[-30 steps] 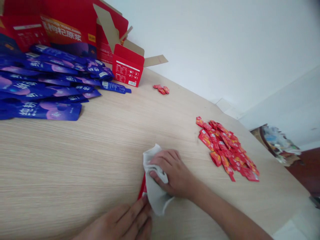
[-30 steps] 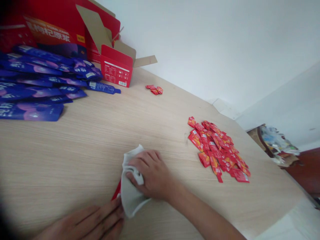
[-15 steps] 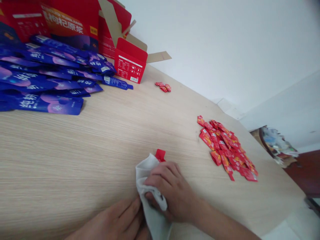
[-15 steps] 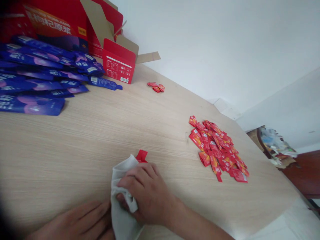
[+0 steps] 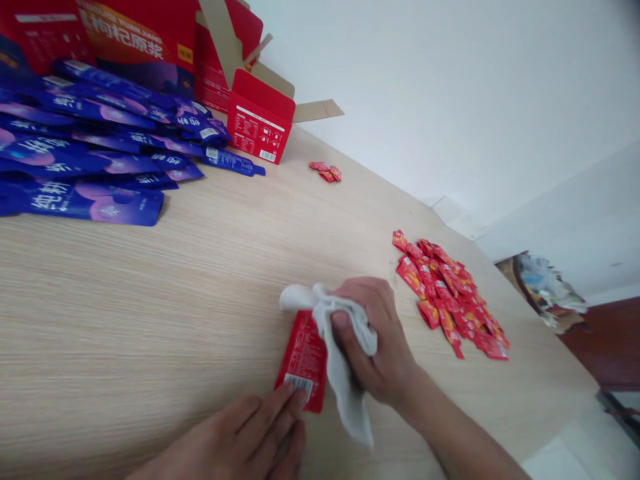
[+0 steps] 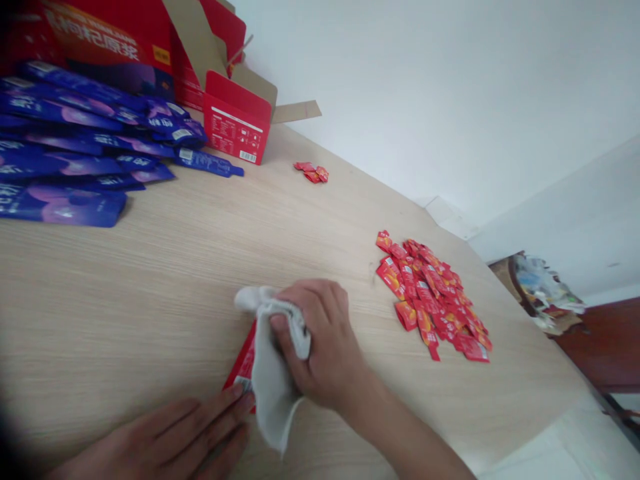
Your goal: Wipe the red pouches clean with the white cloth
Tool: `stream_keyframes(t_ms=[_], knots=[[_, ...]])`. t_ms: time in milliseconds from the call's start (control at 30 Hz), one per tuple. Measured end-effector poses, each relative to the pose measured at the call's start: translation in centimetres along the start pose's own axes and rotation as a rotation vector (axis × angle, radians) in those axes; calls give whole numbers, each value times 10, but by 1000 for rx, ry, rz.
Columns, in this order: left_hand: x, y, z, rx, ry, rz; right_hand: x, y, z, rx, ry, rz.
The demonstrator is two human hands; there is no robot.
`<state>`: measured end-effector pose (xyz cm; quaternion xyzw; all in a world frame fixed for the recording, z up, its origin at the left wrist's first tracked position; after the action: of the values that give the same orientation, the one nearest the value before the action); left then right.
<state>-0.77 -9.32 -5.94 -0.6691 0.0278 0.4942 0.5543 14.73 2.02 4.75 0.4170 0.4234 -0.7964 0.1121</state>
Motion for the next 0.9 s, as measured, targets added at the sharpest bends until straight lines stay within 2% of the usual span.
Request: stream_keyframes(t_ms=[100,200,267,400,467,533,600,667,733,800,833,900], knots=[[-3,-6,2,-10,42,23,14,20,32,-109,-52,174],[-5,-10,3,5,48,25,35,34,33,-107,-24,263],[-7,-10,4,-4,27,-3,44,35,18,-64,18,258],[-5,-3,2,-41,-4,-33,53,15,-33,32,125,233],[-2,0,-1,-45,-3,-20,51,2,-55,73,178,227],[0,1,-2,-53,3,-12,41,-8,-64,107,193,169],[1,1,-2,-41,12,-19,25,-11,-54,135,153,56],[-1,0,-1,-21,18,-36,10,-5,-28,138,81,-25],[-3,-2,1,-35,18,-17,9,9,5,45,23,71],[-4,-4,2,-25,34,15,17,25,29,-33,-15,197],[-5,-5,1,-20,39,33,23,32,35,-53,-23,236],[-7,-7,0,-8,33,46,34,40,31,-51,-15,256]])
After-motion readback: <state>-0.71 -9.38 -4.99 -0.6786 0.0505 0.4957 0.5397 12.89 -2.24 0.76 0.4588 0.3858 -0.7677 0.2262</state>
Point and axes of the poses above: each hand's wrist, its own y-axis away from the middle knuckle, its own x-axis out of the palm, z = x × y, the point moved 4 cm from there along -y, towards the middle knuckle, and after that the axes turned 7 degrees about -z, right-handed, at the moved point
